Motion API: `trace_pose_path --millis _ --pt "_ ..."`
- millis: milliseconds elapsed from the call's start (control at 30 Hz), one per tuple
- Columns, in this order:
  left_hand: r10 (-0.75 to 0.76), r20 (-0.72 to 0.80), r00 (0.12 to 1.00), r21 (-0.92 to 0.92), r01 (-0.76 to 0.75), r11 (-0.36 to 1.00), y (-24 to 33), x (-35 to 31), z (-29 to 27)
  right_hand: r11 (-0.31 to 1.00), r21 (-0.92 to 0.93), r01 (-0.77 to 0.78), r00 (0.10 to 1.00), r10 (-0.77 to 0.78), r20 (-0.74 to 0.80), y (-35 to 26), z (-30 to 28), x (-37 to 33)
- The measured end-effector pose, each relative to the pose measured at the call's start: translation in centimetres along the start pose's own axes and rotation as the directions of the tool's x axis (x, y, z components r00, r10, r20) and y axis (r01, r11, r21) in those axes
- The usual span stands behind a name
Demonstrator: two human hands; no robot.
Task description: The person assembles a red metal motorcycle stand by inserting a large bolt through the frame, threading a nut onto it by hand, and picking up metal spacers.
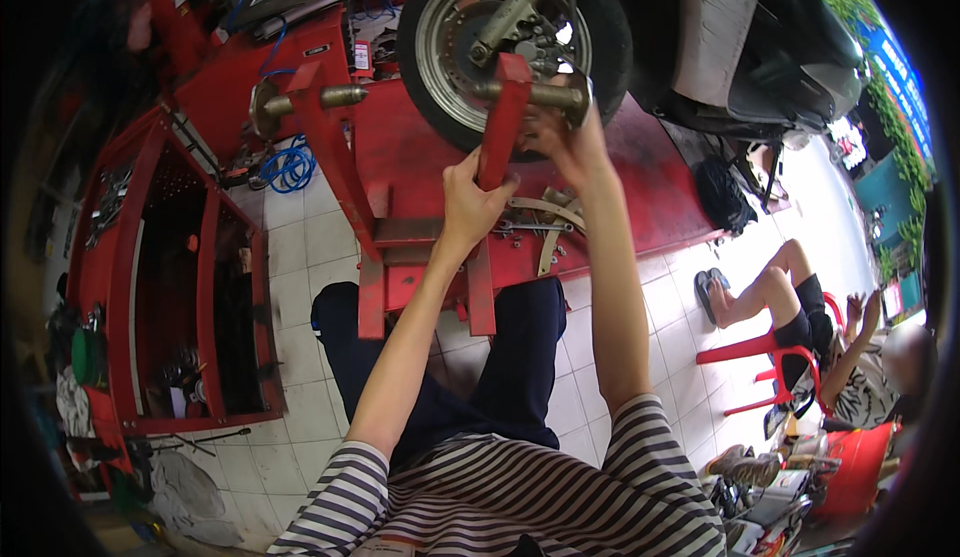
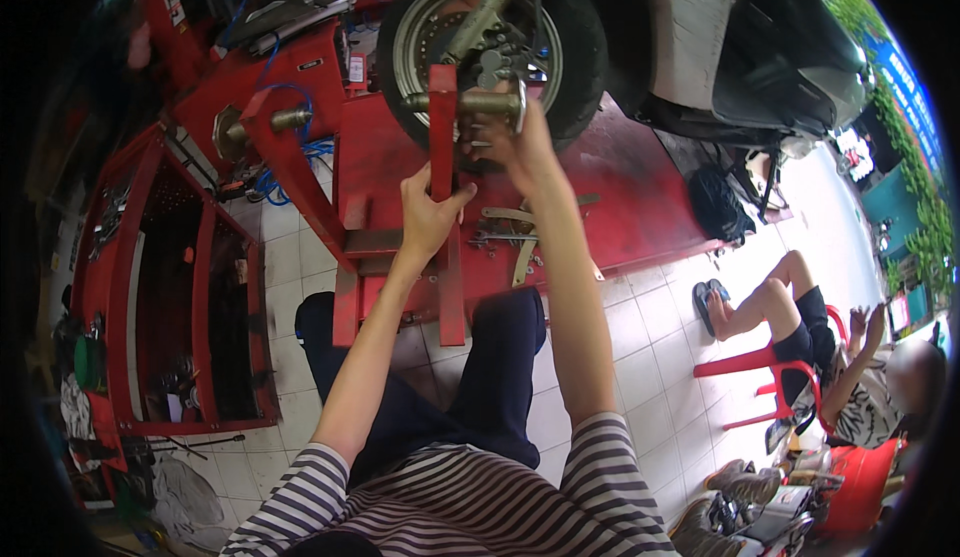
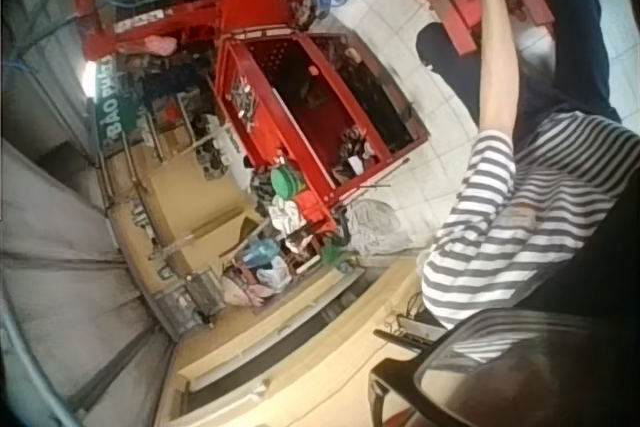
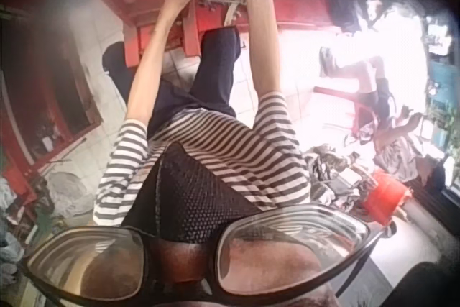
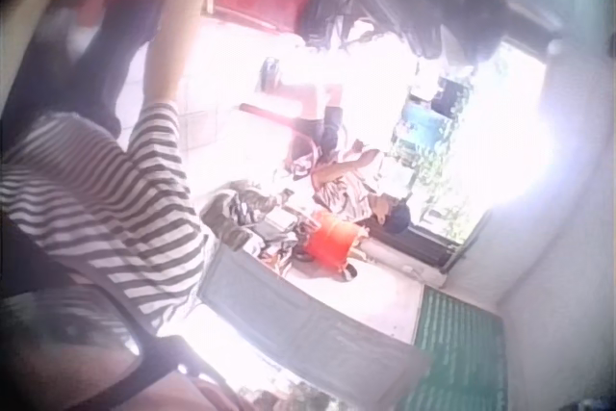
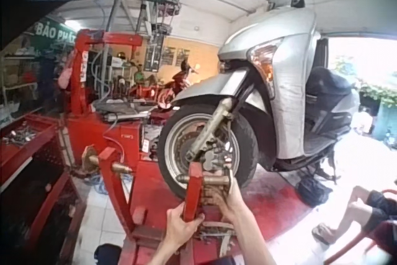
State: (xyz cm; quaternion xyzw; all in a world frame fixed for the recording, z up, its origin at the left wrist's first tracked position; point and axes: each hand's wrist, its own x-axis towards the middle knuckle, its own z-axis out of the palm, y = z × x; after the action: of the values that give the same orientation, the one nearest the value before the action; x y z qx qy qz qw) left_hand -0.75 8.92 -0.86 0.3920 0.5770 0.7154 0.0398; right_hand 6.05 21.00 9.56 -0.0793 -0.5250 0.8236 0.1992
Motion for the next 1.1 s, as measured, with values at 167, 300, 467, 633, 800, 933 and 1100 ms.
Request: trace_pose_path --millis 167,300,467,633,800,933,1100 --pt "0.040 0.000 0.999 0.002 -0.040 0.999 0.0 0.4 -0.5 0.987 -0.064 0.151 0.984 -0.156 -0.083 6.4 -2.0 -1.4" --pt "-0.008 0.002 1.000 0.030 0.008 1.000 -0.1 0.0 -0.5 0.756 -0.099 0.647 0.758 -0.652 -0.022 2.4 -0.6 -3.0" --pt "-0.007 -0.005 1.000 -0.031 0.007 0.999 -0.4 -0.1 -0.3 0.061 -0.746 0.663 0.555 -0.709 0.435 -3.4 0.1 -5.4" --pt "-0.009 -0.002 1.000 -0.037 0.009 0.999 -0.2 -0.1 -0.3 0.091 -0.760 0.644 0.637 -0.614 0.466 -5.0 -0.1 -4.8" --pt "0.031 -0.024 0.999 -0.050 -0.032 0.998 -0.5 -0.1 -0.1 0.390 -0.680 0.621 0.755 -0.531 0.385 -4.7 -1.0 -3.8" --pt "0.081 -0.030 0.996 -0.067 -0.083 0.994 0.0 0.0 -0.1 0.695 -0.633 0.341 0.939 -0.230 0.254 -5.6 -1.2 -3.5" --pt "0.079 -0.021 0.997 -0.078 -0.080 0.994 -0.5 0.0 -0.1 0.860 -0.446 0.248 0.968 -0.202 0.149 -3.9 -2.2 -2.0"
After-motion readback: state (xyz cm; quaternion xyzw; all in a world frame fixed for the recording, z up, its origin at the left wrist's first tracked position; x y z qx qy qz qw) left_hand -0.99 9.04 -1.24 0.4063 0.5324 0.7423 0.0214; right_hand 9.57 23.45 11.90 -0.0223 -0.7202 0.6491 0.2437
